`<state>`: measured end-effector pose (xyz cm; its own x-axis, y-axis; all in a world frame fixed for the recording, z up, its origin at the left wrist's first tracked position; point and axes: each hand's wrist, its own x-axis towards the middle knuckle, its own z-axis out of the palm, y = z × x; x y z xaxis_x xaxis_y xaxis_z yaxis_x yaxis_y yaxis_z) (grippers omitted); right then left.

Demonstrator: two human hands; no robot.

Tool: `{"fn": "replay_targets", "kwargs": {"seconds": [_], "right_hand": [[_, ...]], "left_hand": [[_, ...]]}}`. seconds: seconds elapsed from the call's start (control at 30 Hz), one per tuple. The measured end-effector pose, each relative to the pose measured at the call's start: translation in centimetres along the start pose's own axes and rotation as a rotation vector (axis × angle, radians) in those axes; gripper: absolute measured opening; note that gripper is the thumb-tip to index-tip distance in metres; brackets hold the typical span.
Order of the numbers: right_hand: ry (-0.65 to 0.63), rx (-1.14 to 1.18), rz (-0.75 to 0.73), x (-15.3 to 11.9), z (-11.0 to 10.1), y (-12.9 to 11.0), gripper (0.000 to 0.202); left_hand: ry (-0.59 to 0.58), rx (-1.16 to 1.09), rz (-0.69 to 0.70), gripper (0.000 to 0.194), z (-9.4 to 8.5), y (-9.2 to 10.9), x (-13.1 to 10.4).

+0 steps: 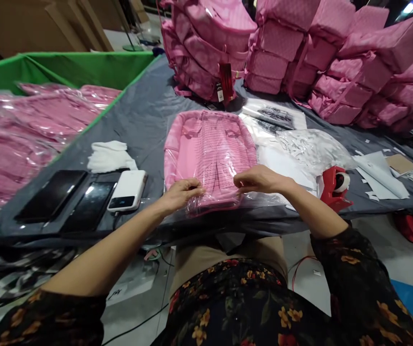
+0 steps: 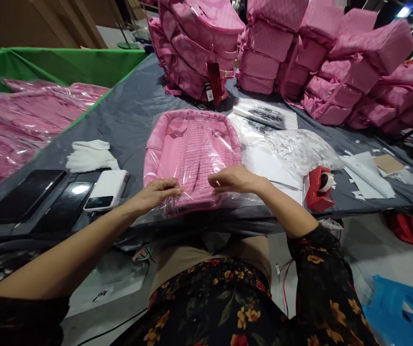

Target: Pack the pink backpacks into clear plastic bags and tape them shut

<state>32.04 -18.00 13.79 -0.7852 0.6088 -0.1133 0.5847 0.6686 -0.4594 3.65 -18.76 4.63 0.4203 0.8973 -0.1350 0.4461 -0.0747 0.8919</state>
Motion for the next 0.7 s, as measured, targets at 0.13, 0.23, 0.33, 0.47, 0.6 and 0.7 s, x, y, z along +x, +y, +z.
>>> {"fn": "replay_targets", "kwargs": {"seconds": [0.13,0.23,0.33,0.47,0.6,0.7], "right_hand": [[-0.117,-0.1,0.197,3.2,0.0,2.6,0.024],[-0.026,0.005,0.314,2.8,0.2,4.0,0.037],[0.182,-0.02,0.436,1.2,0.8,3.3,0.03],[0.18,-0.039,0.355,0.3,2.6,0.9,0.034],[-0.059,-0.025,0.365,1.8,3.3,0.7,0.045],[-0.167,-0.042,0.351,2.7,3.0,2.0,0.046]], "left_hand": [[-0.023,0.009,0.041,0.047,-0.1,-0.3,0.1],[-0.026,0.019,0.062,0.045,-0.2,-0.7,0.1],[-0.013,0.017,0.077,0.042,-0.2,-1.0,0.2],[-0.011,0.015,0.098,0.041,0.0,-1.3,0.4],[-0.014,0.053,0.189,0.039,-0.4,-1.2,-0.3],[0.057,0.304,0.373,0.035,-1.5,-1.5,-1.9]]}}
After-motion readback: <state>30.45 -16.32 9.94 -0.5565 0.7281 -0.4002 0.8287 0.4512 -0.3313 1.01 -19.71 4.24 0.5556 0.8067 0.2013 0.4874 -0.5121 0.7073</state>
